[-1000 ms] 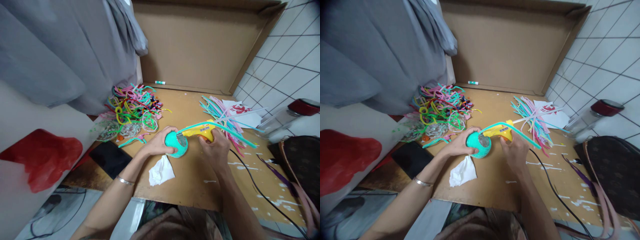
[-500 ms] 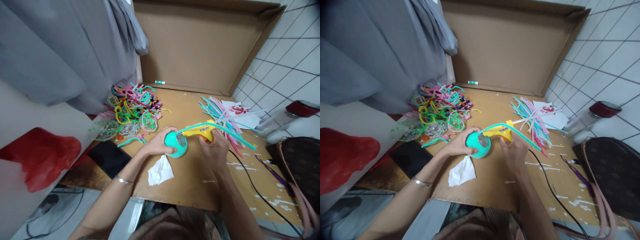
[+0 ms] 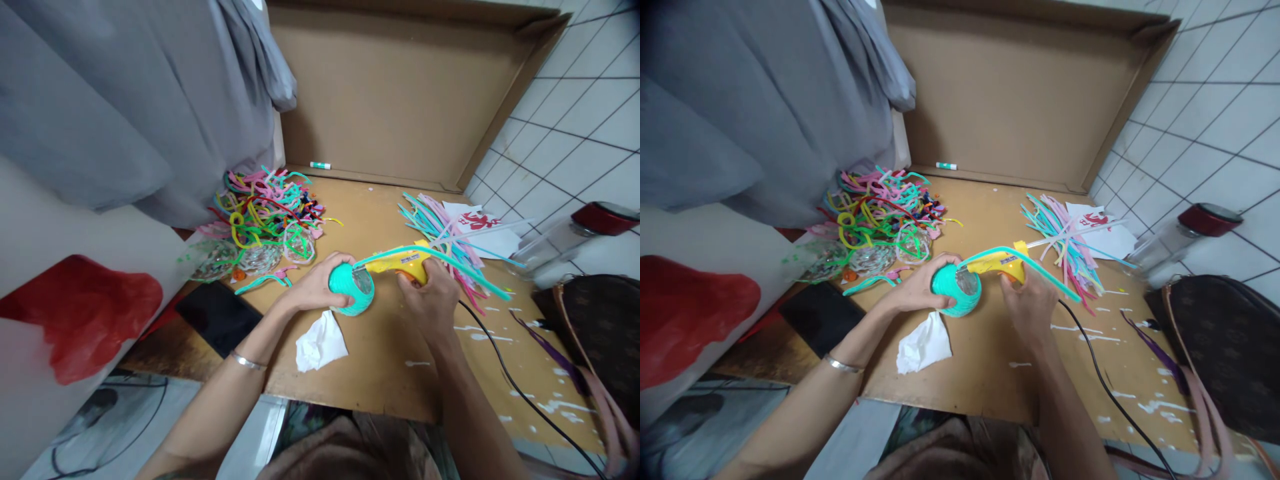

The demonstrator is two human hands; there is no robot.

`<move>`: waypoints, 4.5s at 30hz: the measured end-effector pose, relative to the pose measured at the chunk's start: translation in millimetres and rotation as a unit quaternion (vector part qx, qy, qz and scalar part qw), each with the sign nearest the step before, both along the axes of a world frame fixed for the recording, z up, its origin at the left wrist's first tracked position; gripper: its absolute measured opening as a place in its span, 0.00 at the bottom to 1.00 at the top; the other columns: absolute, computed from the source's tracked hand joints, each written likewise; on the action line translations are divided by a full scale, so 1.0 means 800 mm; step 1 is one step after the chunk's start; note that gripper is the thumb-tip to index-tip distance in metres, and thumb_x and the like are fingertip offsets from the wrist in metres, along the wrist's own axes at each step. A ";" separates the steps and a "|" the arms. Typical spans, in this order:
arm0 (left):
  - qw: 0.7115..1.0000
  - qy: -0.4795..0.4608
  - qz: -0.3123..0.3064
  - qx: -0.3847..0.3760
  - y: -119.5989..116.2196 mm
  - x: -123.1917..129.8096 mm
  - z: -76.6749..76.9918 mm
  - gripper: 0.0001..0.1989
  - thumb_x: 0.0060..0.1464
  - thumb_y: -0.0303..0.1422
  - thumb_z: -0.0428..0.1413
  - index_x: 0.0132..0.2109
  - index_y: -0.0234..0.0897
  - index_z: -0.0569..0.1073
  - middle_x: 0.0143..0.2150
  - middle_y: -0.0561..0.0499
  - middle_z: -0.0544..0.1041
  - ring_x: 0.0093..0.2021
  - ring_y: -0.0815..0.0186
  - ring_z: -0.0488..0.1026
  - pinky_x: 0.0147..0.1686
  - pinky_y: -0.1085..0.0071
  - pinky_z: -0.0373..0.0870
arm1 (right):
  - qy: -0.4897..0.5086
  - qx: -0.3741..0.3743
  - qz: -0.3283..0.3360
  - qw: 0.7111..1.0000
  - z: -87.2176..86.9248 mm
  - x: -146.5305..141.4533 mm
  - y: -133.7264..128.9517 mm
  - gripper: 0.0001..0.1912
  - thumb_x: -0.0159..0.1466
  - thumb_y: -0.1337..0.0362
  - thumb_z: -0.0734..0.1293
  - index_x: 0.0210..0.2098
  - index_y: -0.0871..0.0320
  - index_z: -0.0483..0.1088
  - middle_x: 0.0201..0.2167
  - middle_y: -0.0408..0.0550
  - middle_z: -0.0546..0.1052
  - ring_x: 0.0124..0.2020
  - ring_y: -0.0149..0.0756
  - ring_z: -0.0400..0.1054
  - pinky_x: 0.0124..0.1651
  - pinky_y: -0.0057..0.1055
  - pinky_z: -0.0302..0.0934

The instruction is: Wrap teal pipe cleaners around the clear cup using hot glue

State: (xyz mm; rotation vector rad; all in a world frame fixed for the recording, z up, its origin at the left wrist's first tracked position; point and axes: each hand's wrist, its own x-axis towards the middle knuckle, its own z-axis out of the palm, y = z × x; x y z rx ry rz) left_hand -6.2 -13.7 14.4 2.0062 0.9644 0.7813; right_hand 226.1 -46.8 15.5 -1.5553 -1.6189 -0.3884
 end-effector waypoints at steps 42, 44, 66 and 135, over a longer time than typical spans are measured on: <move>0.999 -0.017 0.011 -0.025 0.000 0.000 -0.001 0.32 0.36 0.35 0.62 0.53 0.37 0.67 0.52 0.47 0.71 0.51 0.54 0.70 0.53 0.59 0.68 | -0.101 -0.197 -0.173 0.960 -0.056 0.033 0.031 0.20 0.62 0.51 0.65 0.37 0.65 0.74 0.35 0.67 0.75 0.41 0.57 0.70 0.41 0.46 0.62; 1.000 -0.019 0.011 -0.022 0.000 0.001 -0.001 0.32 0.36 0.35 0.62 0.52 0.37 0.67 0.51 0.47 0.71 0.50 0.54 0.70 0.52 0.59 0.69 | -0.105 -0.153 -0.171 0.968 -0.051 0.030 0.028 0.20 0.61 0.51 0.65 0.37 0.65 0.73 0.36 0.67 0.75 0.42 0.58 0.68 0.42 0.48 0.62; 1.000 -0.025 -0.008 -0.014 0.000 0.002 -0.001 0.31 0.36 0.34 0.63 0.51 0.39 0.67 0.53 0.46 0.70 0.53 0.53 0.69 0.56 0.56 0.66 | 0.258 -0.091 0.285 0.919 0.010 -0.029 -0.011 0.07 0.64 0.60 0.67 0.34 0.53 0.77 0.31 0.44 0.79 0.34 0.35 0.72 0.41 0.33 0.67; 0.993 -0.107 0.000 -0.041 0.000 0.006 -0.014 0.17 0.63 0.46 0.48 0.48 0.39 0.71 0.50 0.46 0.74 0.52 0.57 0.70 0.54 0.62 0.66 | 0.131 -0.047 0.418 0.898 -0.012 -0.042 -0.016 0.06 0.65 0.67 0.64 0.38 0.54 0.74 0.33 0.45 0.74 0.33 0.31 0.70 0.36 0.30 0.64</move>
